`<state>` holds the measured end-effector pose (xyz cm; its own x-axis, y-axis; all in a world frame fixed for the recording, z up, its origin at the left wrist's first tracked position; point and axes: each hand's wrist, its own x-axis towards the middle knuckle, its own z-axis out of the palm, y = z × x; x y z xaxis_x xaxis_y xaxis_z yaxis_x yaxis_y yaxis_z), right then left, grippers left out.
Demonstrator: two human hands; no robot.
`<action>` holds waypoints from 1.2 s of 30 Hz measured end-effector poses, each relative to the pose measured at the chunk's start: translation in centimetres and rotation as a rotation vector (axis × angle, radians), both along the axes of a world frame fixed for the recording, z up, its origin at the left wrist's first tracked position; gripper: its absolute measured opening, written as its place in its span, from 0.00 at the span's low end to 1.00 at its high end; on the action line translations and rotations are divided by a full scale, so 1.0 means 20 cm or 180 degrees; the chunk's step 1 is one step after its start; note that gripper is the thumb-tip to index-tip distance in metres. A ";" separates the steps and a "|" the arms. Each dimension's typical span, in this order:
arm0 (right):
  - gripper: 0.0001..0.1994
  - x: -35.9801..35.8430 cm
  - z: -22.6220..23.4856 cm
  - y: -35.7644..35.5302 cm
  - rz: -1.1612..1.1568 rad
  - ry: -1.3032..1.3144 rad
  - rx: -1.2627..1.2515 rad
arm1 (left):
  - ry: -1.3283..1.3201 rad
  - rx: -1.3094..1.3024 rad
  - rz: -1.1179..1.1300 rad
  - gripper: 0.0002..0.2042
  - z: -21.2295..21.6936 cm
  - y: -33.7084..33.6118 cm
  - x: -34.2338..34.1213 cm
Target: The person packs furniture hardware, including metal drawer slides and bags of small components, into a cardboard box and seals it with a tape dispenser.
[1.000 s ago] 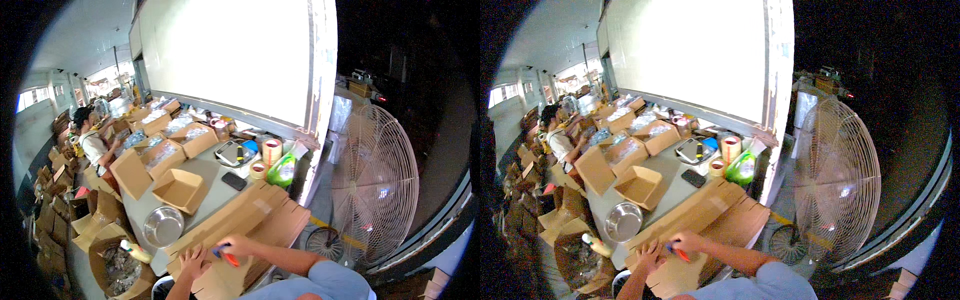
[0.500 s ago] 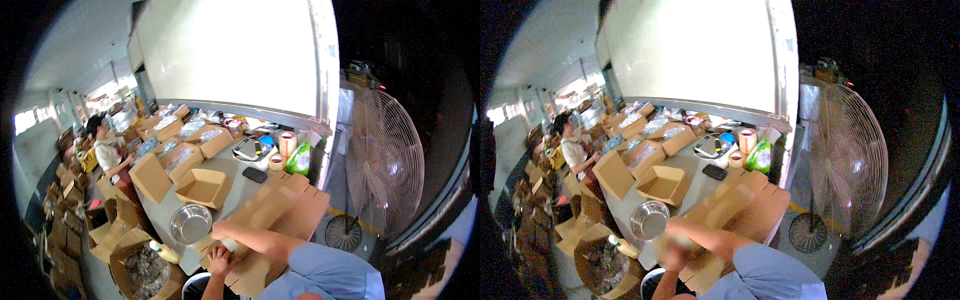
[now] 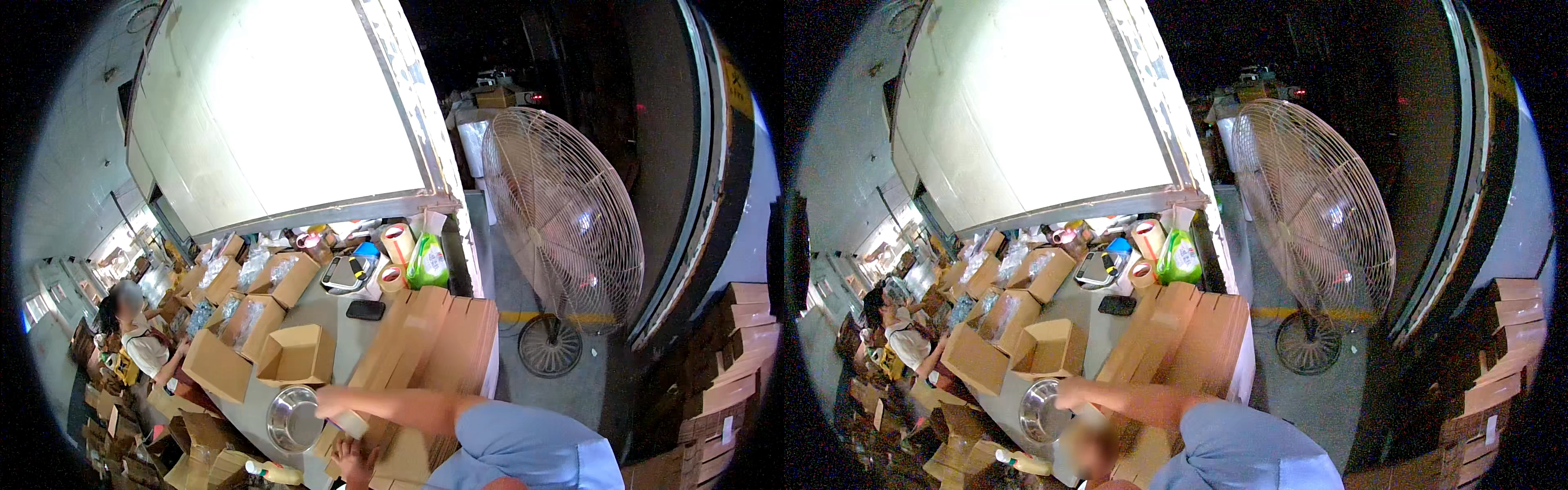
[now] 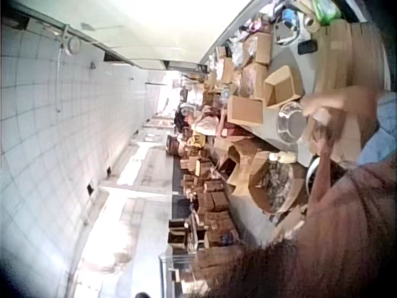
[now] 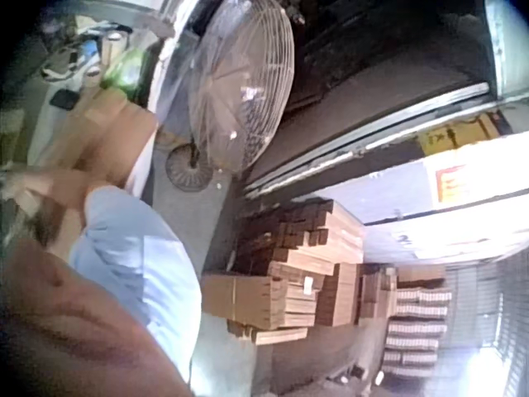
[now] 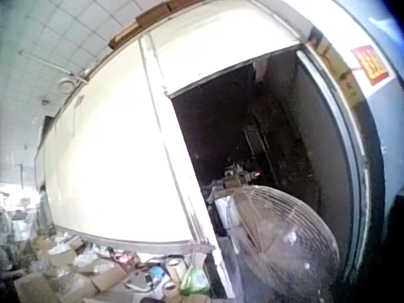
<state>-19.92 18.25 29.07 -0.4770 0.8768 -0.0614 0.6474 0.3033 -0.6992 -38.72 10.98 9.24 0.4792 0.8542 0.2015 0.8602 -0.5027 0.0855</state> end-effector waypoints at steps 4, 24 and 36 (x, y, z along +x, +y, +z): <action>0.15 -0.27 -0.02 0.09 -0.0327 0.0282 0.0734 | -0.0383 0.0079 0.0220 0.31 0.03 -0.08 0.00; 0.17 -0.19 -0.16 -0.07 0.0173 -0.0834 -0.0096 | 0.0351 0.1235 0.0383 0.27 -0.25 0.01 -0.04; 0.17 0.25 -0.56 -0.69 0.0732 -0.0319 -0.0959 | -0.0500 0.0028 0.0349 0.31 0.08 0.00 0.00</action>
